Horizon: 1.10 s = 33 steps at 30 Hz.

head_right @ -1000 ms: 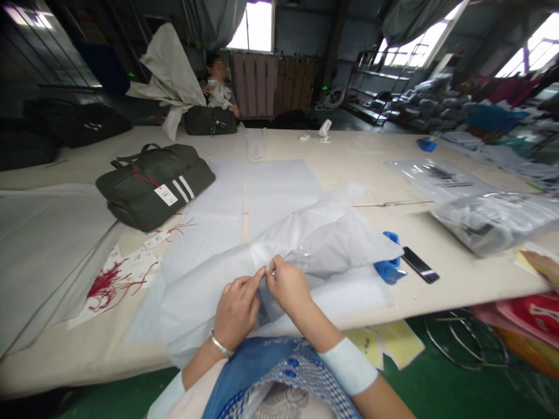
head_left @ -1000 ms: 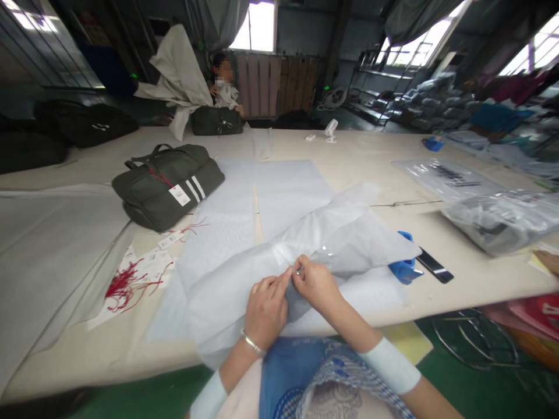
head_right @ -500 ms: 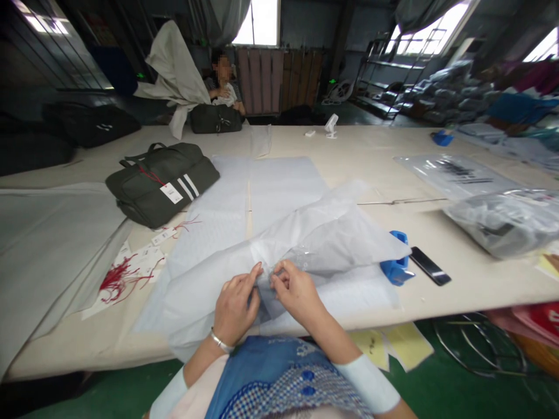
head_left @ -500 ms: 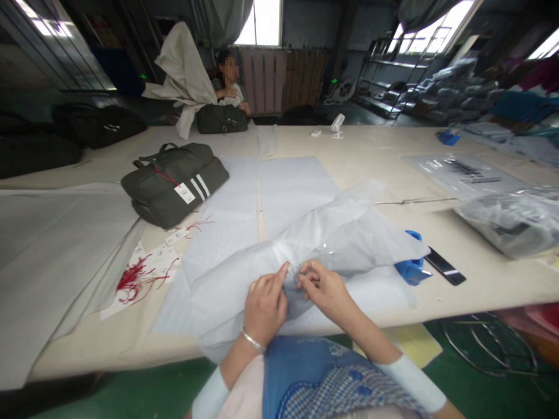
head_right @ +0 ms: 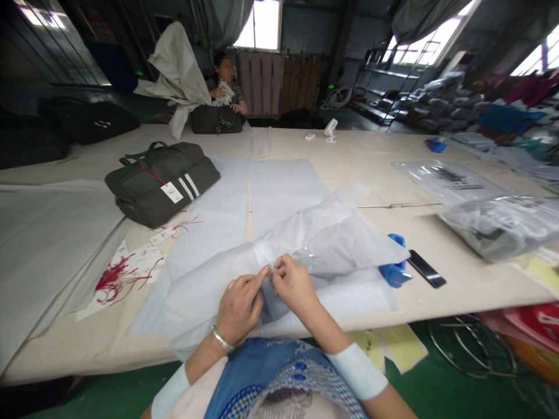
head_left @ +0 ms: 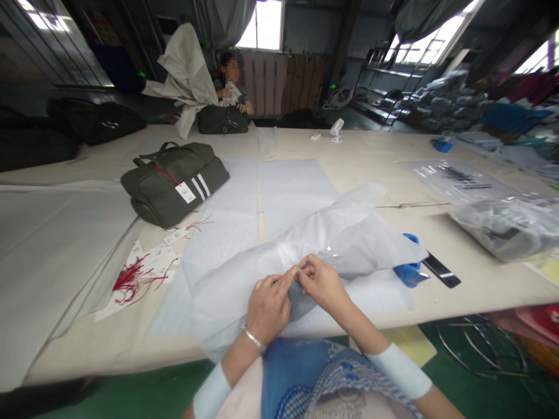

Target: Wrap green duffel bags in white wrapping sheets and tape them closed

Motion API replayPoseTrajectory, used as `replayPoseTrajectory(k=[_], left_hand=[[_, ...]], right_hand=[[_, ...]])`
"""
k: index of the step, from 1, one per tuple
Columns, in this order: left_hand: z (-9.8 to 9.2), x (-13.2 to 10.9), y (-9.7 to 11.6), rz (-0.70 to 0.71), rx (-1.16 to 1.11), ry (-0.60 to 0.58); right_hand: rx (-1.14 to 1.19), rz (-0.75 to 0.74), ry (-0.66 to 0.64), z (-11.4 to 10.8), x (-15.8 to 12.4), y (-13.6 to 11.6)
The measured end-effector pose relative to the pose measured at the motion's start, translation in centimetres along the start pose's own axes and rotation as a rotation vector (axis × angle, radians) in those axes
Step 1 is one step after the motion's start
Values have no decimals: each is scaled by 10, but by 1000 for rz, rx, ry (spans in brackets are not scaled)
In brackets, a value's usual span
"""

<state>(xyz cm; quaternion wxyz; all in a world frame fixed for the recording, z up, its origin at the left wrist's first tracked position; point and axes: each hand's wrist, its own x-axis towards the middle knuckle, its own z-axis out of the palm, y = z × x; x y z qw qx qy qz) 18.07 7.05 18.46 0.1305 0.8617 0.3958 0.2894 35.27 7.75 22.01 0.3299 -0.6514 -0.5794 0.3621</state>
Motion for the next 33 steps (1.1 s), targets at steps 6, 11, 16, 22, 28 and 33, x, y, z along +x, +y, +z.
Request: replayPoseTrajectory(k=[6,11,16,22,28,33], left_hand=[[2,1,-1,16,29,-34],[1,1,1,11,43,-55],[-2,2,3,7,57,-76],[-2,2,3,24,89,-71],[-2,2,2,18,85,-70],[-1,0,3,22,92,-62]], right_hand=[[-144,16,-33,-4,1,-11],[-195,25,-88,-7,0,-16],[-486,11,-50,-6,-1,-23],[-840,49,-36,0,-6,-31],[-911,12,-2,-2,-14,-20],[-760,-13,31,-9,-24,-3]])
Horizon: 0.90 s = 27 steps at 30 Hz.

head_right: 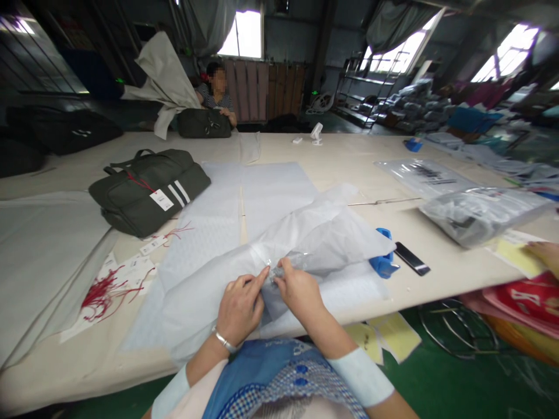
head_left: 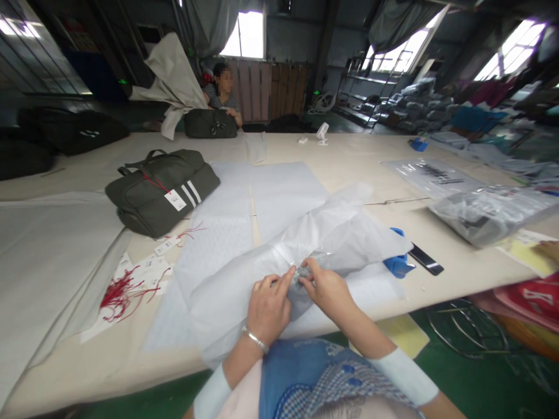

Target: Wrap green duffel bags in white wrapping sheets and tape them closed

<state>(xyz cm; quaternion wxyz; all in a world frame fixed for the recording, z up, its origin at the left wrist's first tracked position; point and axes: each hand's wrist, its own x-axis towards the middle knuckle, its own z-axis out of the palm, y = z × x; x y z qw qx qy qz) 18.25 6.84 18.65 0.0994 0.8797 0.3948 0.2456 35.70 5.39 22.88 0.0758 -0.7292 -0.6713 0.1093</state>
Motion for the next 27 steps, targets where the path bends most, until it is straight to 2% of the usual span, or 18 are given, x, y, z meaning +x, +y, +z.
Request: replayPoseTrajectory(k=[9,13,17,19,23,27], left_hand=[[0,4,-1,-65,0,-5],[-1,6,-3,-101,-71,7],[-4,9,-1,-148,-139,6],[-5,11,0,-162,-141,8],[-4,15,2,-147,-110,41],[0,16,2,-148,-111,88]], right_hand=[[111,89,79,12,-19,32],[243,157,262,16,-31,48],[511,92,461,19,-27,64],[582,51,434,22,-21,73],[462,-8,202,30,-16,86],[327,17,272,36,-22,94]])
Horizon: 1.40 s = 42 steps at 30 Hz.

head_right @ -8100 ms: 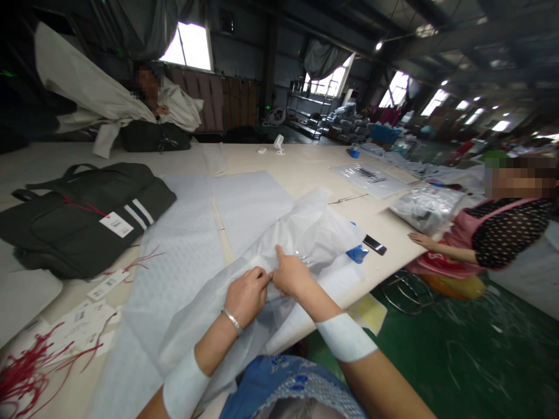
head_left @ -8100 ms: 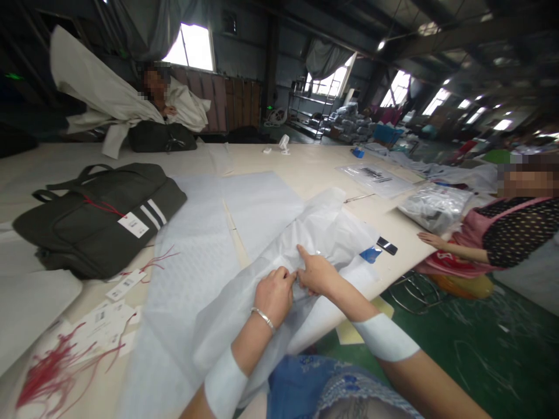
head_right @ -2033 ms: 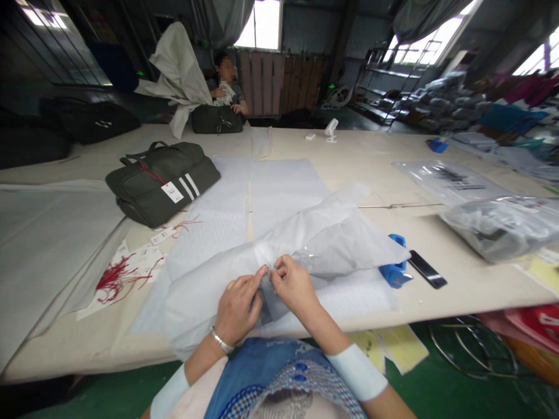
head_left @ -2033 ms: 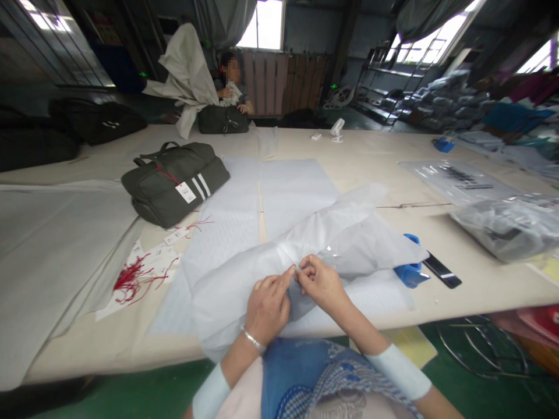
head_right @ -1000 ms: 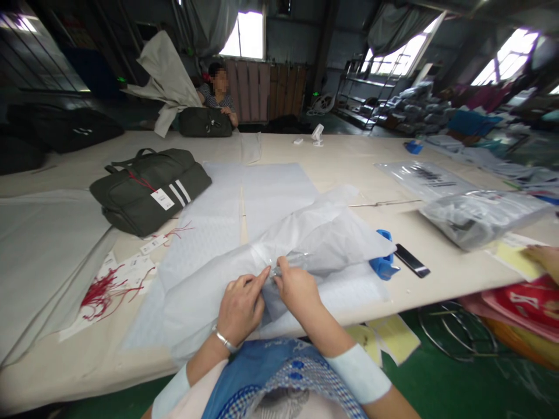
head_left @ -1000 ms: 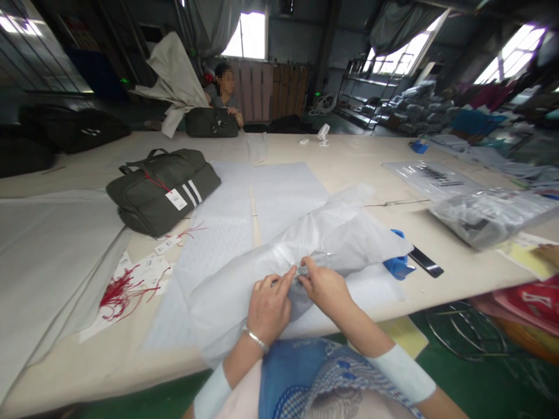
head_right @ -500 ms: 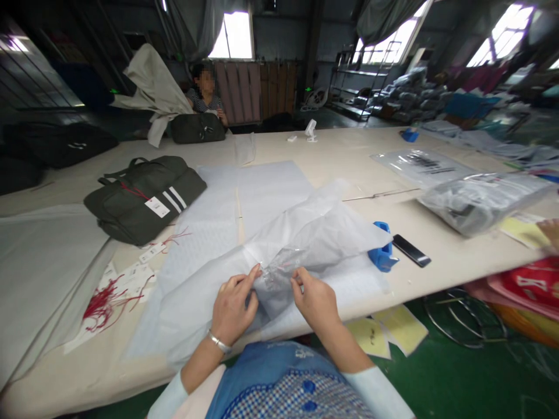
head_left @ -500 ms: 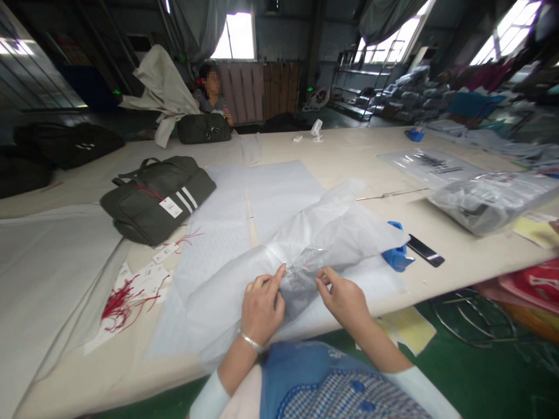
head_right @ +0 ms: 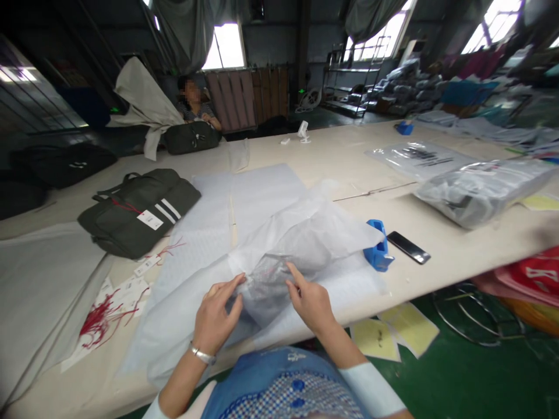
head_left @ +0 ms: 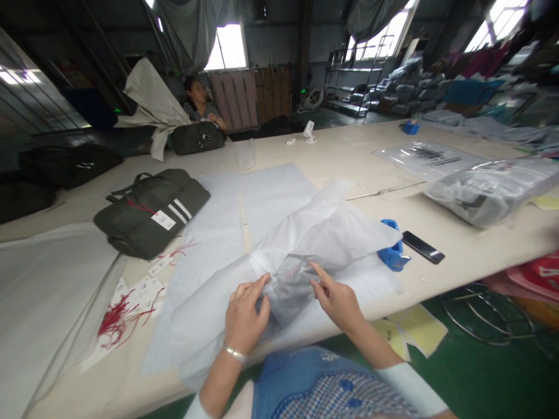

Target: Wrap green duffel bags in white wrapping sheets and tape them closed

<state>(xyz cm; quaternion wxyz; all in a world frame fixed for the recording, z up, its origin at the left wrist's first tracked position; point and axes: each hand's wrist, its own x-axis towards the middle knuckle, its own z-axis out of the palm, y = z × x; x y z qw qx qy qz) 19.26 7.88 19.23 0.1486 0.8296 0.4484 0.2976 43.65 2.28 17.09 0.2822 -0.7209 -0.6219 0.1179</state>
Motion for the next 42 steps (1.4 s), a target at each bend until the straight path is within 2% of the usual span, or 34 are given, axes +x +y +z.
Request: replayPoseTrajectory(k=[4,7,11,13,15,18,20,22,25,31,35,42], left_hand=[[4,1,2,-36,-54,79],[3,2,11,-56,-63,144],[1,-8,32,-102,-47,277],[7,-24,42,-219,-103,336],[21,-43,49,-424,-228,342],[54,-69,49,-740,-478,307],[78,-80,44,-861,-628,320],[100,-86,39,-922,-748,354],[119,-87,33,-932,-836,391],[133,-84,22,-823,-886,392],[139,-82,16,-750,-728,343],[135,-77,23,-662,-584,409]], right_hand=[[-2,-148,-54,0,-2,12],[120,-251,-107,0,-3,25],[271,-253,-230,0,-7,45],[299,-227,-313,2,-11,56],[303,-210,-401,6,-15,68],[288,-249,-525,15,-20,81],[284,-291,-600,20,-24,86],[292,-319,-655,24,-28,88],[301,-339,-684,26,-35,89],[277,-315,-652,17,-57,83],[268,-319,-634,14,-75,81],[251,-306,-651,16,-104,73]])
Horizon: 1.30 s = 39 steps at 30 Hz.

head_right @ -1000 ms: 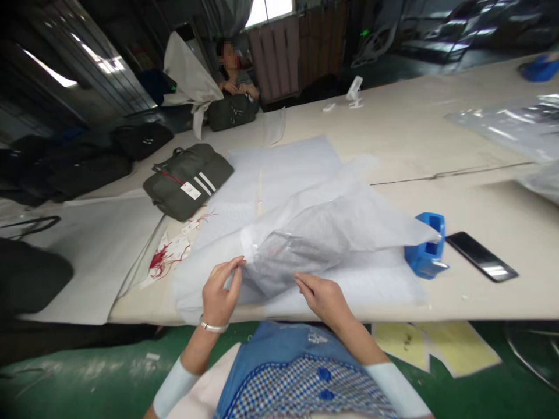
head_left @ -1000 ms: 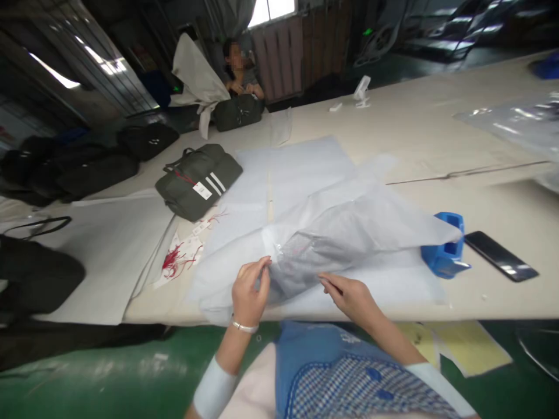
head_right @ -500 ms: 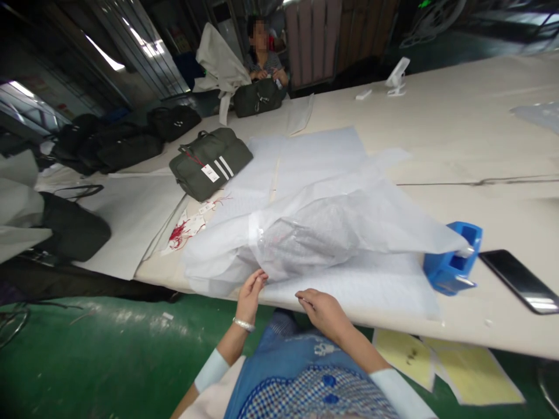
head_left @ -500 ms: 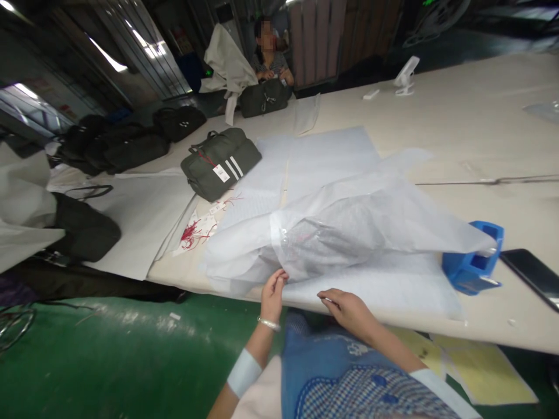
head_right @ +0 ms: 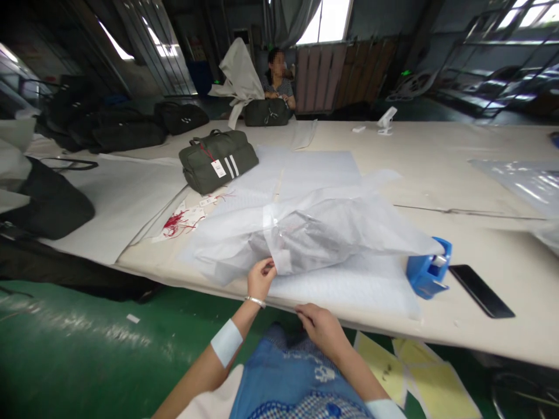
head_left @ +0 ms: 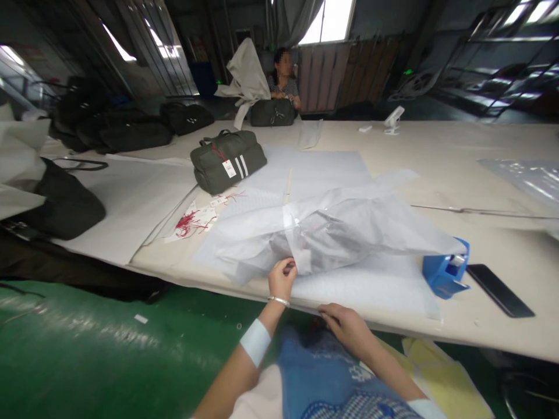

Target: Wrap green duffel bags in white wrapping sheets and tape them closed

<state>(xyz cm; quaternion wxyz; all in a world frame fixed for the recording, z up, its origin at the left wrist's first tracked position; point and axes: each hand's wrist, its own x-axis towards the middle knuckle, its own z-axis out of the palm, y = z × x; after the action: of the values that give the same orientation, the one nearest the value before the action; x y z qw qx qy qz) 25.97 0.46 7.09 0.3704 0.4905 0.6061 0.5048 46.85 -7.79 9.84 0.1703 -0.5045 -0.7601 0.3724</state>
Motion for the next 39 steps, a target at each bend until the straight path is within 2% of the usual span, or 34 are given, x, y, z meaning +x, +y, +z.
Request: replayPoseTrajectory(k=[5,9,13,17,23,28,39], left_hand=[[6,-3,11,73,92,99],[12,-6,9,102,148,155],[13,-10,3,70,124,148],[11,-12,2,23,109,114],[16,-7,2,25,253,160],[19,-4,-5,80,262,185],[9,-1,-16,98,296,217]], right_hand=[[94,54,63,16,3,-14],[155,75,265,25,28,-20],[189,106,484,26,61,-21],[177,172,587,28,83,-15],[212,210,602,40,99,0],[270,201,574,41,105,6],[304,154,574,38,110,6]])
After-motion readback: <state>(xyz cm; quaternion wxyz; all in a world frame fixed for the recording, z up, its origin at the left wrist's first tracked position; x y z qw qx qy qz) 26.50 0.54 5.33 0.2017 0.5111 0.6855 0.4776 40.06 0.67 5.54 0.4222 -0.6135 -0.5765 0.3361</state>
